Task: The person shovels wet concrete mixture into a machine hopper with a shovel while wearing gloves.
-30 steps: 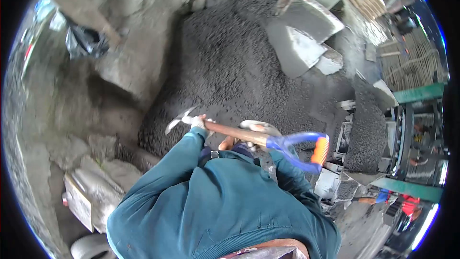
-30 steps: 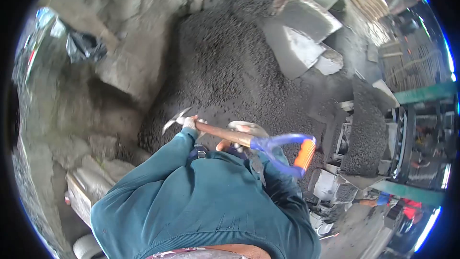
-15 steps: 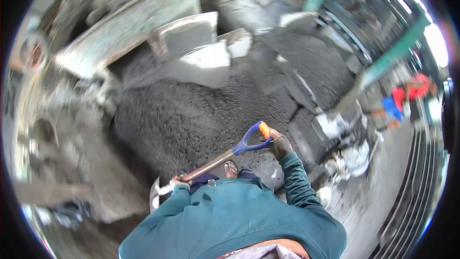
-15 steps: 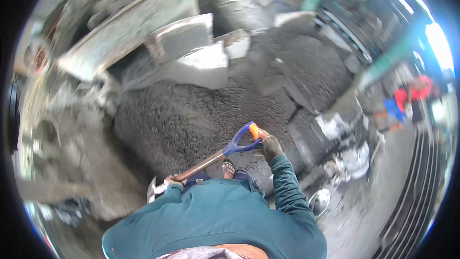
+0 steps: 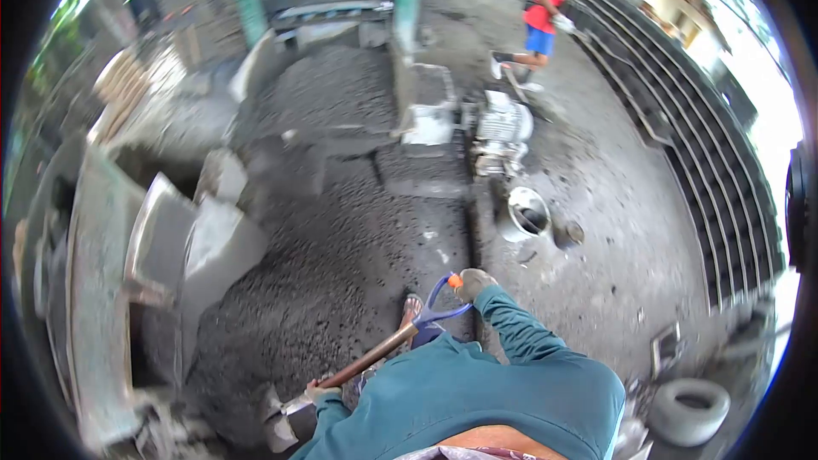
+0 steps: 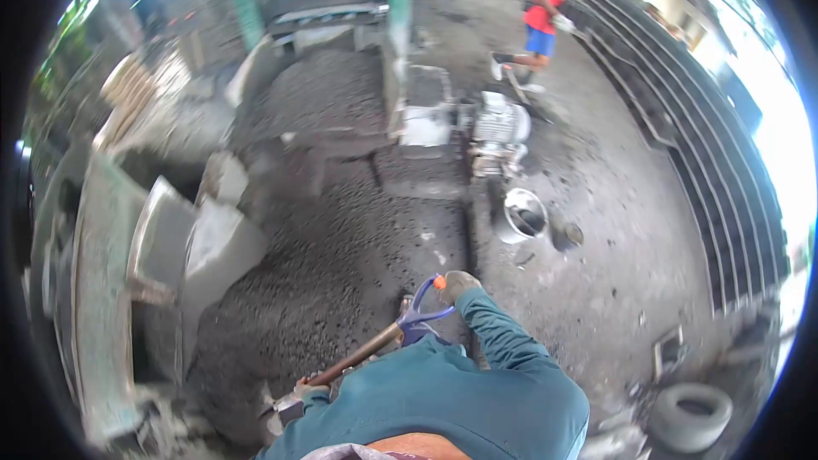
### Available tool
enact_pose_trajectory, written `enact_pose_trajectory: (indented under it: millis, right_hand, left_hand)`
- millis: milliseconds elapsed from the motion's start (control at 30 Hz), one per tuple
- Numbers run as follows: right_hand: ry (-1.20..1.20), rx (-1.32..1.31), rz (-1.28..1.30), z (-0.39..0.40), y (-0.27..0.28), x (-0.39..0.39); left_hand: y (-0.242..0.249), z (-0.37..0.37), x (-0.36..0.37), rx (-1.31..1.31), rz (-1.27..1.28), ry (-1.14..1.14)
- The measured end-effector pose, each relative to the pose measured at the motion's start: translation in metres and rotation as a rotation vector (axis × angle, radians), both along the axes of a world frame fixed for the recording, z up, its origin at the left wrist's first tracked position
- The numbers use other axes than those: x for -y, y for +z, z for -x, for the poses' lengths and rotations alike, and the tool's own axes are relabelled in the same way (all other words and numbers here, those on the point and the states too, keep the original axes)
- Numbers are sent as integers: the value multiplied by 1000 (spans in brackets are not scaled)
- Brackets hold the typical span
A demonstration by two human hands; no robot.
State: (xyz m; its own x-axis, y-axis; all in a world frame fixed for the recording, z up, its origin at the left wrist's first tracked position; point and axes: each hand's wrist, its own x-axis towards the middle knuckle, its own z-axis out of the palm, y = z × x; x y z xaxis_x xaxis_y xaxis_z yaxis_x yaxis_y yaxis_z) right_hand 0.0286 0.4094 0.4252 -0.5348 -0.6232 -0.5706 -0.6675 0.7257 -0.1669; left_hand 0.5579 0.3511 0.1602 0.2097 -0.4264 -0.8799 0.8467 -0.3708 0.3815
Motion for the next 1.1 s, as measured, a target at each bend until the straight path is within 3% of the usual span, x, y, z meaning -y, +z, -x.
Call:
enact_pose_trajectory:
  millis: [67,133,267,333,400,433,467,500,533,600,633,700,867,900,933,1000,1067,1100]
  right_hand:
    - [-114,42,-55,4,-7,-37]
    - [-211,74,-63,12,-17,-70]
    - [-448,199,-69,30,-27,-125]
    - [-502,72,-47,41,-44,-151]
    - [-568,-68,-1,49,-75,-177]
    - [-630,-69,12,56,-89,-185]
    - [-777,59,110,64,-107,-198]
    - [-925,194,198,69,-126,-215]
    - [-811,255,355,74,-145,-241]
    - [-997,422,623,71,-149,-254]
    - [-1305,519,722,61,-135,-256]
    - [-1540,727,959,33,-77,-247]
    - [-1777,822,1037,21,-64,-276]
    - [-1761,1034,1329,14,-70,-284]
    - [-1831,824,1287,3,-32,-260]
    - [-1713,814,1174,-9,-14,-285]
    - [-1728,742,1025,-24,37,-285]
    - [-1731,763,1078,-37,39,-285]
  left_hand:
    - [20,16,26,-7,7,-70]
    - [8,31,61,76,23,-110]
    - [37,106,110,133,-19,-320]
    - [94,157,120,-117,135,-486]
    - [86,195,150,-224,245,-653]
    - [141,242,148,-10,190,-637]
    - [177,275,147,0,233,-631]
    - [169,290,163,-153,299,-728]
    - [172,309,170,-244,374,-733]
    - [237,361,175,-220,319,-760]
    - [241,375,182,-308,441,-858]
    - [276,412,186,-304,510,-915]
    - [347,467,180,-738,645,-1043]
    - [357,474,177,-746,620,-1064]
    - [362,482,177,-754,596,-1087]
    - [356,495,186,-677,483,-1123]
    - [348,504,195,-681,378,-1175]
    - [331,507,204,-737,319,-1178]
